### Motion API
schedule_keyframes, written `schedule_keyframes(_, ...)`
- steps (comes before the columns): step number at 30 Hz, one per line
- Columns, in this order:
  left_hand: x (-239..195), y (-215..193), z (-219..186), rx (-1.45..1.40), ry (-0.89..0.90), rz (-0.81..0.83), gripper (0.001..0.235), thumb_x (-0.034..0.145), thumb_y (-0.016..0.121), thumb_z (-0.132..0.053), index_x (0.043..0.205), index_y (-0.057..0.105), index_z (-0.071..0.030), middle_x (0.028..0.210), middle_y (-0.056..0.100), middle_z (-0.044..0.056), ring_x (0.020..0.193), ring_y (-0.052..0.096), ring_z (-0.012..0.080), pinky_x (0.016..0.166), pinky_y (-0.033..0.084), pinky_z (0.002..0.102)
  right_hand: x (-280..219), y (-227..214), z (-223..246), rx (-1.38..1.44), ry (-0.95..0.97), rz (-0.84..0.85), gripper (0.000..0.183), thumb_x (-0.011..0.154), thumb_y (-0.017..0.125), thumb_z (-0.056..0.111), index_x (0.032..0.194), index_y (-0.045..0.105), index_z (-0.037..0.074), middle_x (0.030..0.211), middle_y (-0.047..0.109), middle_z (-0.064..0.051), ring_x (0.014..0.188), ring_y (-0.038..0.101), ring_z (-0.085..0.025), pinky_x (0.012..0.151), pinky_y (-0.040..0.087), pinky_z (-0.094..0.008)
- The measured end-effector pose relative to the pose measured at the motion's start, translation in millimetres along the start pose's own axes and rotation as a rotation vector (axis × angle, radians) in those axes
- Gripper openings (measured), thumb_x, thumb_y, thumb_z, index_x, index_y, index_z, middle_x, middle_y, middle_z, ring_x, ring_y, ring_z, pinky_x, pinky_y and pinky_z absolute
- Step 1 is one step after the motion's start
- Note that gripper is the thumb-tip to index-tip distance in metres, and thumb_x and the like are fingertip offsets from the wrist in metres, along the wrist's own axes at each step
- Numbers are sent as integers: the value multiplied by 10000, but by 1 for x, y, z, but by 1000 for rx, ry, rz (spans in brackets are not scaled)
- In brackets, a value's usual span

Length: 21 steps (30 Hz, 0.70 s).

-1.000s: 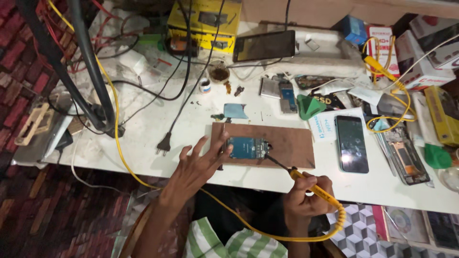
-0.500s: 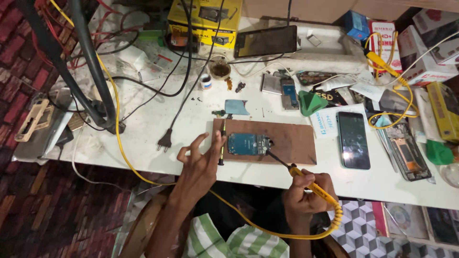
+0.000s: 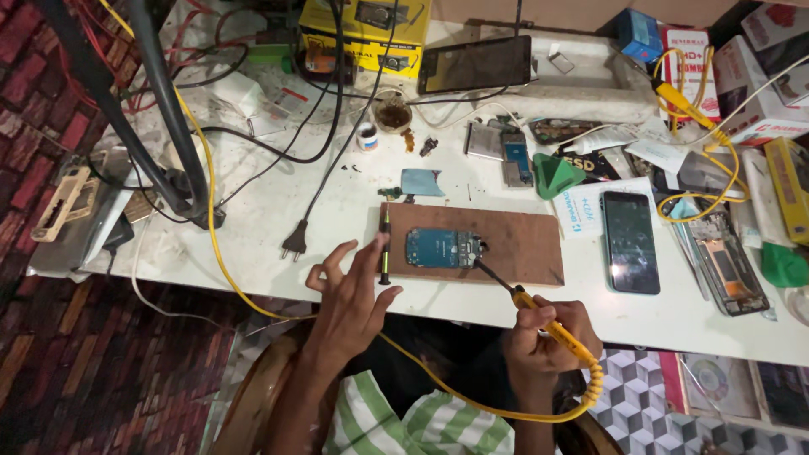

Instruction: The person uses a soldering iron and tweezers to work on a small blue circuit board placed on a wooden block. They repeatedly apply the soldering iron to specific points on the board while holding it steady with tweezers.

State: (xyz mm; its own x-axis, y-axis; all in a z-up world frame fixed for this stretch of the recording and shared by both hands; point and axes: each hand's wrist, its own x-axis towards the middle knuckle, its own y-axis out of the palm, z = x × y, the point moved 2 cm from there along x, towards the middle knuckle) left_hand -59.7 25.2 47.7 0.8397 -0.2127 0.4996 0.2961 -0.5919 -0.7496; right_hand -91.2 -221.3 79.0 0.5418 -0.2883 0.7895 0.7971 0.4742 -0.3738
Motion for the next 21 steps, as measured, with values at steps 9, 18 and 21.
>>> schedule_keyframes(9,-4,19,7,79,-44,25,869,974,512,-560,1581,240,0,1564,511,86,1403,318,348,1033,176,548,-7,-3,0,-60,-33,41,211,974,614,124,788,545,50,708,610,-79,593,609,-255,572,464,-359)
schedule_keyframes(18,-2,-5,-9,-163,-82,-50,703,1078,416,-519,1580,321,-37,1491,582,73,1424,343,344,1145,175,548,-6,-2,0,-105,-80,34,168,960,599,128,806,606,61,726,601,-100,610,592,-299,585,454,-396)
schedule_keyframes(21,-5,-30,-42,-351,-16,-82,498,1052,489,-472,1409,452,-127,1316,520,174,1319,383,340,1110,339,471,-7,-3,0,-107,-30,58,196,975,602,143,800,592,55,724,586,-100,608,585,-300,543,438,-381)
